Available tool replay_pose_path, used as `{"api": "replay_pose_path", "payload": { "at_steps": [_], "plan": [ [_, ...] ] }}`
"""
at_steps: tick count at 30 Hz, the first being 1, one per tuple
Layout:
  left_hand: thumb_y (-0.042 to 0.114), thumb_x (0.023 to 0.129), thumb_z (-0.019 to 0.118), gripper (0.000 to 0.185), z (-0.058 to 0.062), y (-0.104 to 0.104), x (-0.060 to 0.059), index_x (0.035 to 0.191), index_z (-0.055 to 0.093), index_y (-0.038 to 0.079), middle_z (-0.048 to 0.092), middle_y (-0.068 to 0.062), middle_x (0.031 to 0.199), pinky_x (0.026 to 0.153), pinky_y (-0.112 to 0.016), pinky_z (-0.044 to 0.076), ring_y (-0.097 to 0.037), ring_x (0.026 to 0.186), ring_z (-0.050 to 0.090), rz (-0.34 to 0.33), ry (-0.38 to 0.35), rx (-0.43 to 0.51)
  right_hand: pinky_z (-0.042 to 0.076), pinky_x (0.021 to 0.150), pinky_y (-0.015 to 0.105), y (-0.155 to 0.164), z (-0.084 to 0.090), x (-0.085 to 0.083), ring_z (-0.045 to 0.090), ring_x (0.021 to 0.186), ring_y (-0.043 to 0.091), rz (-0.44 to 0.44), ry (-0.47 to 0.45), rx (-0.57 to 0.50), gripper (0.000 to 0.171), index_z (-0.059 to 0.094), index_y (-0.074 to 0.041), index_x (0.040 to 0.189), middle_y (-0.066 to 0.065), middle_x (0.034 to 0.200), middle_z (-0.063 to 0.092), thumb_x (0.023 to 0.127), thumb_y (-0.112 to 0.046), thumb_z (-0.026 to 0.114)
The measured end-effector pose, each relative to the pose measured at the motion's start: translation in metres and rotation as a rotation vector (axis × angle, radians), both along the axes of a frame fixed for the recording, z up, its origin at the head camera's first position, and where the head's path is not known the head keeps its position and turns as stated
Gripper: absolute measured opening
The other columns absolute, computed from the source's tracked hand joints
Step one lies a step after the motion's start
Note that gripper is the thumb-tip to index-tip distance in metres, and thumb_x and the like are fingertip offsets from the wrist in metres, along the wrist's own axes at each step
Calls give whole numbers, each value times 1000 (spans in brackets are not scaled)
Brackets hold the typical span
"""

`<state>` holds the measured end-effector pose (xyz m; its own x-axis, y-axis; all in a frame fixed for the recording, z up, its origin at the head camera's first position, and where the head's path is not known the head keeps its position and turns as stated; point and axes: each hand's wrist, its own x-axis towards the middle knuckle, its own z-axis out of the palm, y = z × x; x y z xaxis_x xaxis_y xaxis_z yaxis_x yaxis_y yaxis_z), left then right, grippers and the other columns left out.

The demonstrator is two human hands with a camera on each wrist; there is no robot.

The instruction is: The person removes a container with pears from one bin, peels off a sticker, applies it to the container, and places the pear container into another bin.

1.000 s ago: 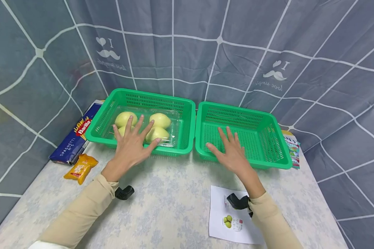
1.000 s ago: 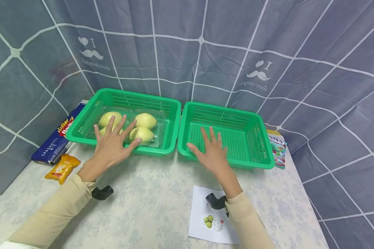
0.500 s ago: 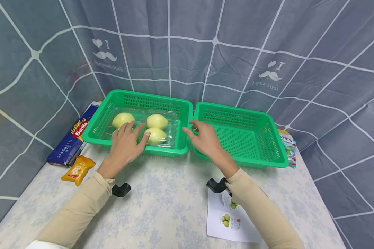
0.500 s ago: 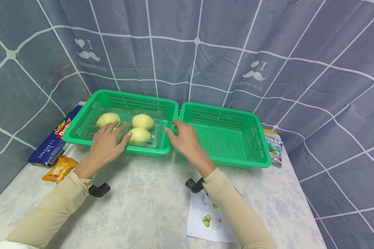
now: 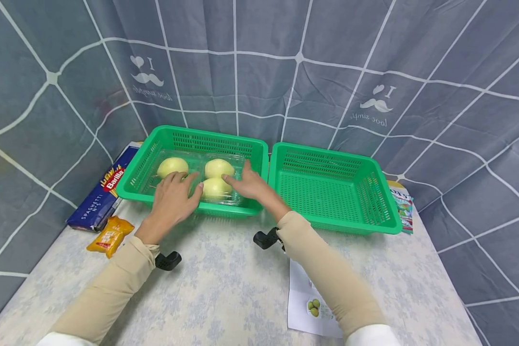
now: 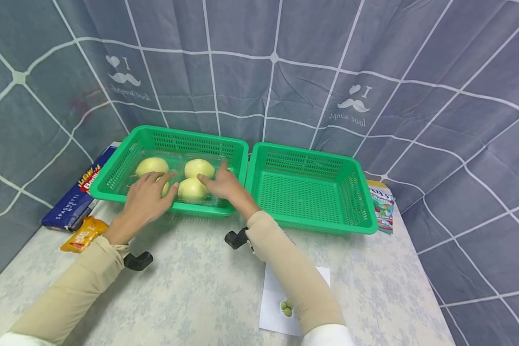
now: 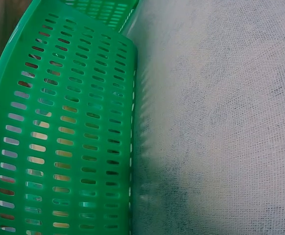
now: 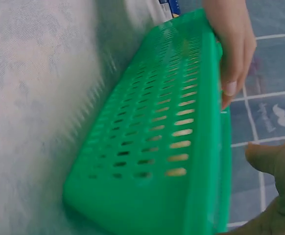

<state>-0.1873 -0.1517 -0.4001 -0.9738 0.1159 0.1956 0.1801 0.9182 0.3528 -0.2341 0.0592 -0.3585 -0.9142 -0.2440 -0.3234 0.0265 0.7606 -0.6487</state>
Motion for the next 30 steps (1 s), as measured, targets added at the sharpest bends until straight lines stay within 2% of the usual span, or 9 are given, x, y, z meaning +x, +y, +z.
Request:
{"api": "replay_pose_path", "payload": {
  "at_steps": [2,3,4,9,12,16,19,30],
  "plan": [
    [39,106,38,52,0,0,0,145,53,8,49,-28,147,110,-69,34,-48,139,39,0,-4,0,48,109,48,-4,-3,-2,57,131,35,-32,-46,-45,101,-15,-4,159,25,149,49,101,-55,50],
    [39,106,38,52,0,0,0,145,53,8,48,-28,147,111,-69,34,-48,139,39,0,-6,0,44,114,49,-6,-4,-3,49,141,35,-50,-69,-69,101,-16,-5,159,24,157,40,101,-55,50],
    [39,107,37,52,0,0,0,145,53,8,48,-28,147,111,-69,34,-48,139,39,1,-5,-3,35,120,52,-6,-5,-4,30,151,37,-64,-93,-99,101,-17,-5,159,22,165,24,101,-53,50],
    [40,107,36,53,0,0,-2,146,53,9,47,-27,149,112,-69,33,-47,140,39,-1,-8,-13,24,126,52,-9,-14,-12,14,157,35,-133,-153,-189,99,-16,-5,160,18,169,8,102,-50,51],
    [42,107,35,54,0,1,-2,146,52,10,45,-27,150,112,-68,33,-47,141,38,-3,-25,-26,27,125,52,-9,-16,-15,15,156,36,-170,-169,-224,98,-14,-4,160,19,170,4,102,-49,51],
    [45,107,33,57,1,1,-3,148,49,10,41,-27,153,113,-69,32,-47,143,35,-5,-55,-45,42,115,52,-10,-17,-18,21,155,37,-199,-190,-266,97,-12,-3,160,19,170,2,102,-49,51],
    [46,107,32,58,2,2,-2,149,48,11,39,-27,154,113,-69,31,-47,143,34,-4,-70,-52,48,109,53,-11,-18,-18,24,153,38,-209,-196,-297,96,-11,-2,160,20,169,2,102,-47,52],
    [49,106,30,61,0,0,-1,151,46,11,35,-26,157,114,-68,29,-47,144,33,-1,-106,-72,49,109,51,-18,-25,-21,29,151,37,-255,-220,-263,90,5,0,161,17,170,9,101,-43,56]
  ]
}}
